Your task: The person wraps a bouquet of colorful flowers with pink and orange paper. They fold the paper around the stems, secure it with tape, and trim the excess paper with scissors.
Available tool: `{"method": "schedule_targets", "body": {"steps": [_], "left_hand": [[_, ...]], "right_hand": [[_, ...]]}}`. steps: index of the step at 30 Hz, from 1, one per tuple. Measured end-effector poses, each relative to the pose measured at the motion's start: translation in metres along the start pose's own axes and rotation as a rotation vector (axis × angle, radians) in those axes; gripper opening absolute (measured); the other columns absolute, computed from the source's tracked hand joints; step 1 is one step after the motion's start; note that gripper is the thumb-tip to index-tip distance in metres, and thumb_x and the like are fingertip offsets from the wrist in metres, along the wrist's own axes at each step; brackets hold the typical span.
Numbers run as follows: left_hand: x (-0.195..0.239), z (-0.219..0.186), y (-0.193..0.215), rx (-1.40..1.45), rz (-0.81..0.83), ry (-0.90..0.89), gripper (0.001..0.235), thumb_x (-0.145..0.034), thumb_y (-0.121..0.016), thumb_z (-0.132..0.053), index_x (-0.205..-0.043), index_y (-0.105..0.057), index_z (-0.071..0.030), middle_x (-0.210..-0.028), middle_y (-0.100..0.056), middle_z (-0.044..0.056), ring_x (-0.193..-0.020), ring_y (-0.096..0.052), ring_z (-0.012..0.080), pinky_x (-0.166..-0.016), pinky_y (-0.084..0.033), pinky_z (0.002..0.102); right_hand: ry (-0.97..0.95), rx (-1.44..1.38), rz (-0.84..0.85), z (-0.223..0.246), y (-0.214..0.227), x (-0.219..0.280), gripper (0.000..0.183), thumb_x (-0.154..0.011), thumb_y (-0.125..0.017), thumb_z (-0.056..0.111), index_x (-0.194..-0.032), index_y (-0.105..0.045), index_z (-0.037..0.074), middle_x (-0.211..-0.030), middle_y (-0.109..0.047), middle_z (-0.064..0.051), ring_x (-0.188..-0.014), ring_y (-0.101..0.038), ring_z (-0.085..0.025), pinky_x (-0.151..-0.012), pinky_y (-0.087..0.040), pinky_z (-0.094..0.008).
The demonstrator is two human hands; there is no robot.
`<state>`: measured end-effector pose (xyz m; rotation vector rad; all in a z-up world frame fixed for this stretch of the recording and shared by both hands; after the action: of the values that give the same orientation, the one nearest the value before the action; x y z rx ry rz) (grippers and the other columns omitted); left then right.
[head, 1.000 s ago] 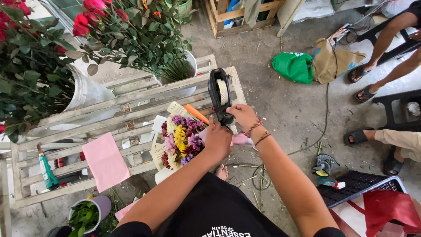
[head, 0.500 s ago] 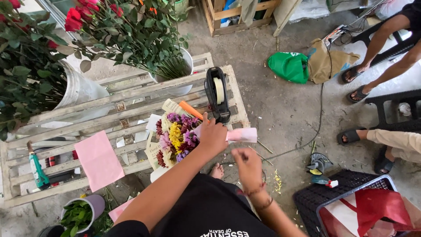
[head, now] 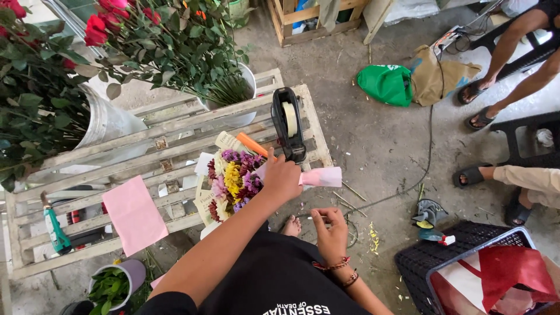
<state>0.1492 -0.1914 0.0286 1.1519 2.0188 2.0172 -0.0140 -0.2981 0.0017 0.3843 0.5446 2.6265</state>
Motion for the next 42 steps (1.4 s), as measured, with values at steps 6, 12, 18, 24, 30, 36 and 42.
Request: {"method": "schedule_targets", "body": {"steps": [6,12,18,24,30,36,42], "left_hand": [[0.000,0.003,-0.002,0.006,0.013,-0.009,0.030,-0.091,-0.075,-0.044,-0.079,-0.073,-0.016,-0.079,-0.072,-0.001,-0.119,-0.059,0.0324,-0.125,-0.015,0.065],[0.001,0.008,-0.003,0.173,0.037,-0.029,0.038,-0.083,-0.072,-0.036,-0.103,-0.076,-0.004,-0.100,-0.074,0.014,-0.124,-0.056,0.0358,-0.122,-0.002,0.067],[0.000,0.013,-0.008,0.158,0.029,-0.048,0.041,-0.081,-0.073,-0.036,-0.109,-0.075,-0.007,-0.104,-0.075,0.012,-0.123,-0.056,0.0337,-0.121,-0.002,0.067],[0.004,0.016,-0.003,0.172,0.021,-0.055,0.039,-0.080,-0.074,-0.035,-0.108,-0.075,-0.008,-0.103,-0.075,0.011,-0.122,-0.056,0.0338,-0.121,-0.004,0.068],[0.005,0.017,-0.001,0.184,0.019,-0.056,0.038,-0.082,-0.073,-0.035,-0.108,-0.075,-0.008,-0.101,-0.075,0.011,-0.119,-0.057,0.0334,-0.120,-0.003,0.069],[0.012,0.011,0.001,0.177,0.001,-0.042,0.037,-0.082,-0.071,-0.035,-0.109,-0.074,-0.009,-0.103,-0.075,0.011,-0.118,-0.058,0.0324,-0.121,-0.003,0.068],[0.015,0.005,-0.013,0.107,-0.077,-0.028,0.041,-0.079,-0.070,-0.039,-0.109,-0.074,-0.012,-0.106,-0.075,0.008,-0.117,-0.058,0.0295,-0.121,-0.004,0.067]], "right_hand": [[-0.036,0.104,0.008,-0.054,-0.022,-0.010,0.014,-0.091,-0.074,0.029,-0.091,-0.081,0.017,-0.089,-0.069,0.000,-0.074,-0.062,-0.013,-0.073,-0.051,-0.029],[-0.176,-0.078,0.022,-0.109,-0.063,-0.047,0.026,-0.094,-0.078,0.032,-0.104,-0.080,0.008,-0.089,-0.075,-0.013,-0.079,-0.073,-0.025,-0.072,-0.057,-0.039],[-0.212,-0.221,-0.074,-0.152,-0.091,-0.099,0.007,-0.085,-0.079,0.006,-0.084,-0.077,-0.001,-0.063,-0.071,-0.012,-0.048,-0.060,-0.018,-0.048,-0.047,-0.032],[-0.149,-0.282,-0.034,-0.132,-0.091,-0.102,0.009,-0.085,-0.079,0.005,-0.092,-0.077,0.001,-0.067,-0.071,-0.010,-0.049,-0.060,-0.016,-0.045,-0.048,-0.030],[-0.079,-0.356,0.015,-0.106,-0.088,-0.115,0.018,-0.084,-0.079,0.004,-0.102,-0.076,0.003,-0.073,-0.072,-0.009,-0.049,-0.061,-0.013,-0.042,-0.049,-0.027],[0.004,-0.434,0.074,-0.088,-0.068,-0.127,0.028,-0.083,-0.079,0.004,-0.112,-0.075,0.005,-0.078,-0.072,-0.007,-0.049,-0.061,-0.010,-0.038,-0.050,-0.025],[0.365,-0.040,-0.045,-0.072,-0.039,-0.134,0.048,-0.077,-0.088,0.016,-0.123,-0.080,0.027,-0.081,-0.075,0.001,-0.075,-0.069,-0.014,-0.072,-0.053,-0.022]]}}
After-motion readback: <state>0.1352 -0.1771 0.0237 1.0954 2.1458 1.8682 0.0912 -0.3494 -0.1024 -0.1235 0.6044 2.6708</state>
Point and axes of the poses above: each hand's wrist, its own x-axis away from the middle knuckle, its own y-axis out of the back of the hand, z = x × y, the point moved 9 cm from there along -x, towards the middle knuckle
